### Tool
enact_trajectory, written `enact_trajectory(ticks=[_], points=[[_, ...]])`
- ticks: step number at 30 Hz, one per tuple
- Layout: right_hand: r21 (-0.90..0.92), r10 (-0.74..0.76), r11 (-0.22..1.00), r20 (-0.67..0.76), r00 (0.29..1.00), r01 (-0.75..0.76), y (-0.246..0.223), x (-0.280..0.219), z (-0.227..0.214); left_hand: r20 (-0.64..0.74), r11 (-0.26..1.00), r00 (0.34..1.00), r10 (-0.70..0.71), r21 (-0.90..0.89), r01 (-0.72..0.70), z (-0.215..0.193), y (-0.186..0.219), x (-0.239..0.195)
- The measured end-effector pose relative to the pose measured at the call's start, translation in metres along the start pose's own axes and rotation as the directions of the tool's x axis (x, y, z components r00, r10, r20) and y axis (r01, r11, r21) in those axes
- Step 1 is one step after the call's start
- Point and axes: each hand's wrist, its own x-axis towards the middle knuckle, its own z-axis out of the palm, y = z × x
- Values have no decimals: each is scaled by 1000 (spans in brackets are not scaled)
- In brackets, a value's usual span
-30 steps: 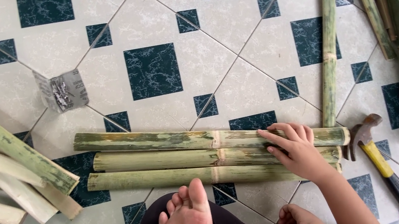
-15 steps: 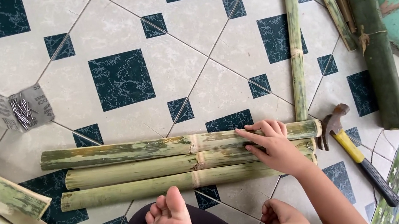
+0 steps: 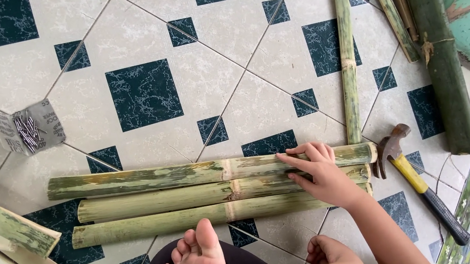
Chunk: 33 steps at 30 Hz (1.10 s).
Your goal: The person arranges bamboo poles on a tiled floor and uses a hammer to drive nails into the joints, securing the pieces together. The person holds the bamboo steady with one hand while hammering with the other.
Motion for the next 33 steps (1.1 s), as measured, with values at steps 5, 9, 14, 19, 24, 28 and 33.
enact_trajectory(ticks=[5,9,14,19,24,28,33], points=[[-38,-18,999,-21,1000,17,-10,5,7,28,967,999,-16,-252,22,-4,-7,5],[-27,-18,999,3,1000,18,-8,6,3,9,991,999,48,127,-49,-3,-13,12],[-35,-2,999,20,1000,3,-9,6,5,-10,817,1000,26,576,-16,-3,-11,8],[-38,6,999,41,999,-4,-7,6,7,-19,572,998,63,820,-21,2,2,-12],[-31,-11,999,36,999,12,3,4,14,88,891,996,-35,454,-9,-1,16,-27],[-33,8,999,10,1000,-8,0,3,13,108,889,993,-38,457,-16,2,26,-43],[-30,16,999,29,999,-15,3,3,14,161,967,986,-30,-247,70,1,7,-25]])
